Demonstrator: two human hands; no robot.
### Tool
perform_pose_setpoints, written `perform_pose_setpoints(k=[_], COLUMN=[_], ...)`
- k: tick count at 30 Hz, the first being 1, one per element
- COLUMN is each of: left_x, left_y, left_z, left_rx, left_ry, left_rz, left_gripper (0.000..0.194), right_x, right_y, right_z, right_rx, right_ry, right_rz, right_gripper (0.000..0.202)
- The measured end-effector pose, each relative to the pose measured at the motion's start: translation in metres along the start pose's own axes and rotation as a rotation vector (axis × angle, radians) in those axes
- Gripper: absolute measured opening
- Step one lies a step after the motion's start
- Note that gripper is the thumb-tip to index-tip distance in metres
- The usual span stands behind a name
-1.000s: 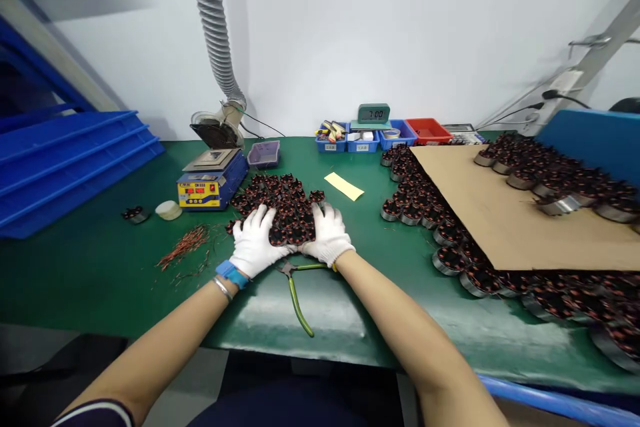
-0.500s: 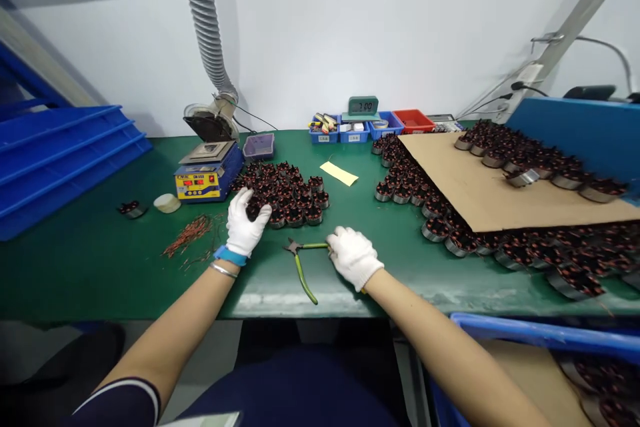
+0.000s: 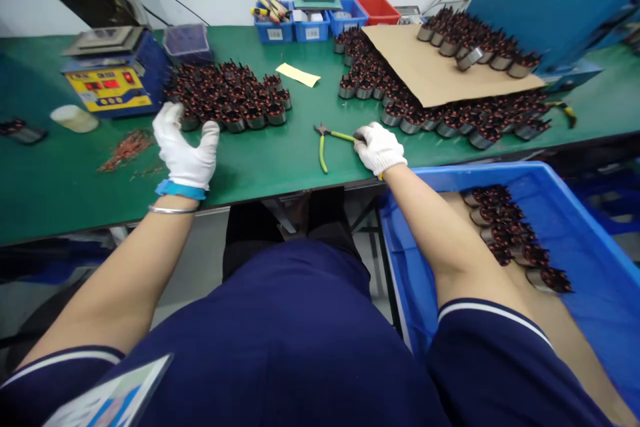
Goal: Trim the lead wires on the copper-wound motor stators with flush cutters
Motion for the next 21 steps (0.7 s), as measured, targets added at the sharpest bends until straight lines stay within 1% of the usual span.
perform_pose_setpoints(k=[2, 5, 8, 10, 15, 21], left_x=[-0.009, -0.020, -0.026, -0.029, -0.034, -0.034], left_y=[0.014, 0.033, 0.045, 0.050, 0.056, 0.057], left_z=[0.010, 0.019, 0.025, 0.027, 0.029, 0.032], left_rx=[0.041, 0.148, 0.192, 0.193, 0.183, 0.097], left_ry=[-0.035, -0.090, -0.134, -0.170, -0.204, -0.181], left_rz=[0.010, 0.011, 0.003, -0.008, -0.057, -0.103], left_gripper=[0.074, 0.082, 0.085, 0.083, 0.078, 0.068], right_x=[0.000, 0.001, 0.000, 0.000, -0.001, -0.001], right_y=[0.000, 0.000, 0.001, 0.003, 0.009, 0.013], right_z=[-0.001, -0.001, 0.001, 0.001, 0.004, 0.008], right_rx=[-0.013, -0.021, -0.056, -0.072, -0.063, -0.043], right_ry=[-0.028, -0.049, -0.057, -0.055, -0.055, -0.062], right_rz=[0.003, 0.011, 0.022, 0.025, -0.004, -0.022], right_gripper=[0.039, 0.039, 0.038, 0.038, 0.039, 0.037])
Point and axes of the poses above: each hand's wrist, its own y-axis away from the middle knuckle, its own z-axis out of the back of the hand, x = y × z, the point moved 4 cm from there along -y, towards the middle knuckle, and after that the axes turned 11 degrees about -z, right-handed, at the moved point
